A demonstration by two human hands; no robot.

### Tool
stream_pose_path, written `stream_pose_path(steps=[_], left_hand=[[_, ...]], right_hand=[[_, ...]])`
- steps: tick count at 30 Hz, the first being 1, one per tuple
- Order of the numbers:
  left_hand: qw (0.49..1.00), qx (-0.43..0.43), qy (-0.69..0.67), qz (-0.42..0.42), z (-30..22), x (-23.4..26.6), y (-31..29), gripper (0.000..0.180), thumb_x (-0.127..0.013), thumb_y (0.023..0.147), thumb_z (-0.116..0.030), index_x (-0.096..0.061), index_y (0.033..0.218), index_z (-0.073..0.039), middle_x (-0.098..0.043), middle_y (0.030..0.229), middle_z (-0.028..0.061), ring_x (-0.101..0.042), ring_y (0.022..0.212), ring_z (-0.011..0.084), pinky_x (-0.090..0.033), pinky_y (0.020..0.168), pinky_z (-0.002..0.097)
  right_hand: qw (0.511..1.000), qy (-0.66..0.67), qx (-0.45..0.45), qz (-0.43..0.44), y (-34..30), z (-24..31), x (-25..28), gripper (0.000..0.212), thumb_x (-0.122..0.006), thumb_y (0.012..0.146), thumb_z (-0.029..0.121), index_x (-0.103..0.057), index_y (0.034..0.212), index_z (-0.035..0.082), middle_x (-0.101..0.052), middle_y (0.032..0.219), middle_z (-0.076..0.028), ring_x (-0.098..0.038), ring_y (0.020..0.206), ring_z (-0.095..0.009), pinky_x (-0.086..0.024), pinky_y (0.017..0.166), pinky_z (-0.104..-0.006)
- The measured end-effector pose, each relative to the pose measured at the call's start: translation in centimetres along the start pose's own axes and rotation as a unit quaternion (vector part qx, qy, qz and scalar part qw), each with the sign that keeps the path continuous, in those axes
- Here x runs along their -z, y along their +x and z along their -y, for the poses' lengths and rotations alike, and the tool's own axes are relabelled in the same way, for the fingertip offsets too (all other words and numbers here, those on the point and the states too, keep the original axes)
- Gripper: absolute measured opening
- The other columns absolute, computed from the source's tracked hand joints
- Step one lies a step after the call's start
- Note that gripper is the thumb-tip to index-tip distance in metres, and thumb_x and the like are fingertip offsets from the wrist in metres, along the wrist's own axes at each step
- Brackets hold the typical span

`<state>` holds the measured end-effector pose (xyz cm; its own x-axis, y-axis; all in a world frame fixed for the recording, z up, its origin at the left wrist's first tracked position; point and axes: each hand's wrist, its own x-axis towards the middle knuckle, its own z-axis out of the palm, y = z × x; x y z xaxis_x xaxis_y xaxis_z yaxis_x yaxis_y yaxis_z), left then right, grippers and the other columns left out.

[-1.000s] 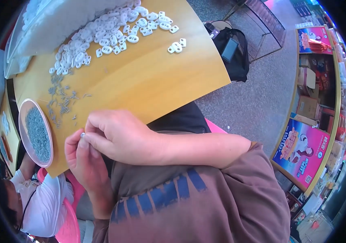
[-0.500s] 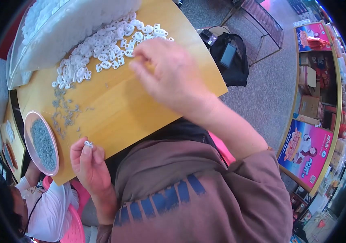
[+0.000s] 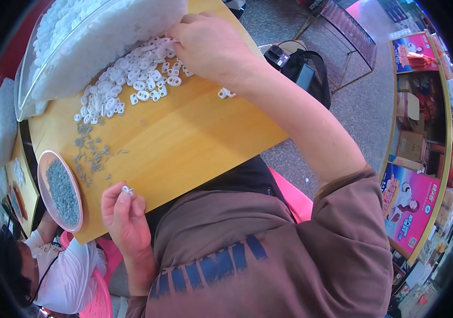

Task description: Manually assemble small white plastic components by inserting metal springs and joining parts.

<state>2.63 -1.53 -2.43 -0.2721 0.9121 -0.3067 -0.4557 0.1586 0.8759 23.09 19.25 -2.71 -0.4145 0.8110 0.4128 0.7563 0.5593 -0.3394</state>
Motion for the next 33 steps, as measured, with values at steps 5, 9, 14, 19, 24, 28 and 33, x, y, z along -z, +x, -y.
stream_pose_path(steps=[5,9,14,19,24,28,33], left_hand=[[1.000,0.008,0.002,-0.003,0.0,0.3,0.2,0.017,-0.050,0.080,-0.003,-0.051,0.096,0.003,-0.054,0.072,0.0062,-0.043,0.054,0.0092,-0.035,0.050,0.0200],[1.000,0.012,-0.007,0.003,0.0,0.5,0.3,0.017,-0.049,0.081,-0.001,-0.052,0.097,0.003,-0.054,0.073,0.0061,-0.044,0.054,0.0086,-0.035,0.050,0.0198],[1.000,0.014,-0.009,0.011,-0.1,0.7,0.4,0.017,-0.048,0.081,-0.001,-0.051,0.097,0.003,-0.054,0.074,0.0058,-0.044,0.055,0.0079,-0.036,0.050,0.0198],[1.000,0.017,-0.012,0.007,-0.1,0.6,0.3,0.016,-0.048,0.081,-0.001,-0.051,0.096,0.003,-0.053,0.073,0.0053,-0.044,0.055,0.0078,-0.036,0.050,0.0197],[1.000,-0.003,-0.010,0.006,-0.6,0.3,0.4,0.022,-0.048,0.082,-0.001,-0.050,0.103,0.005,-0.052,0.073,0.0043,-0.043,0.054,0.0074,-0.035,0.050,0.0194],[0.999,-0.033,-0.001,0.036,-1.0,0.2,0.6,0.025,-0.047,0.082,-0.001,-0.050,0.106,0.006,-0.052,0.073,0.0037,-0.043,0.053,0.0070,-0.035,0.050,0.0191],[0.996,-0.057,-0.007,0.074,-1.7,-1.2,0.8,0.024,-0.047,0.082,-0.002,-0.050,0.104,0.007,-0.053,0.074,0.0038,-0.043,0.053,0.0064,-0.035,0.050,0.0191]], right_hand=[[0.998,-0.040,0.031,0.024,0.8,0.2,-0.5,0.018,-0.052,0.080,0.015,-0.058,0.092,0.002,-0.059,0.083,-0.012,-0.057,0.080,-0.024,-0.046,0.071,-0.0331],[0.996,0.036,0.032,0.076,1.3,1.2,1.2,0.016,-0.050,0.076,0.010,-0.059,0.087,0.002,-0.054,0.088,-0.015,-0.052,0.086,-0.031,-0.042,0.076,-0.0374],[0.995,0.064,0.031,0.069,1.4,1.1,0.5,0.018,-0.051,0.075,0.011,-0.057,0.089,0.001,-0.053,0.089,-0.015,-0.052,0.087,-0.031,-0.042,0.078,-0.0370],[0.938,0.274,-0.152,0.151,1.3,1.9,0.8,0.013,-0.054,0.075,0.008,-0.055,0.086,0.000,-0.054,0.088,-0.015,-0.054,0.086,-0.027,-0.043,0.076,-0.0333],[0.931,0.306,-0.180,0.088,0.0,4.4,3.2,0.012,-0.052,0.081,0.011,-0.054,0.090,0.004,-0.056,0.090,-0.011,-0.055,0.085,-0.024,-0.043,0.077,-0.0325],[0.747,0.623,-0.217,0.073,-4.0,7.1,3.4,0.024,-0.056,0.080,0.012,-0.053,0.101,0.000,-0.057,0.086,-0.010,-0.057,0.077,-0.016,-0.045,0.067,-0.0253],[0.557,0.763,-0.301,0.129,-7.2,10.5,3.0,0.027,-0.054,0.082,0.010,-0.050,0.106,0.001,-0.057,0.092,-0.011,-0.059,0.075,-0.015,-0.048,0.069,-0.0254]])
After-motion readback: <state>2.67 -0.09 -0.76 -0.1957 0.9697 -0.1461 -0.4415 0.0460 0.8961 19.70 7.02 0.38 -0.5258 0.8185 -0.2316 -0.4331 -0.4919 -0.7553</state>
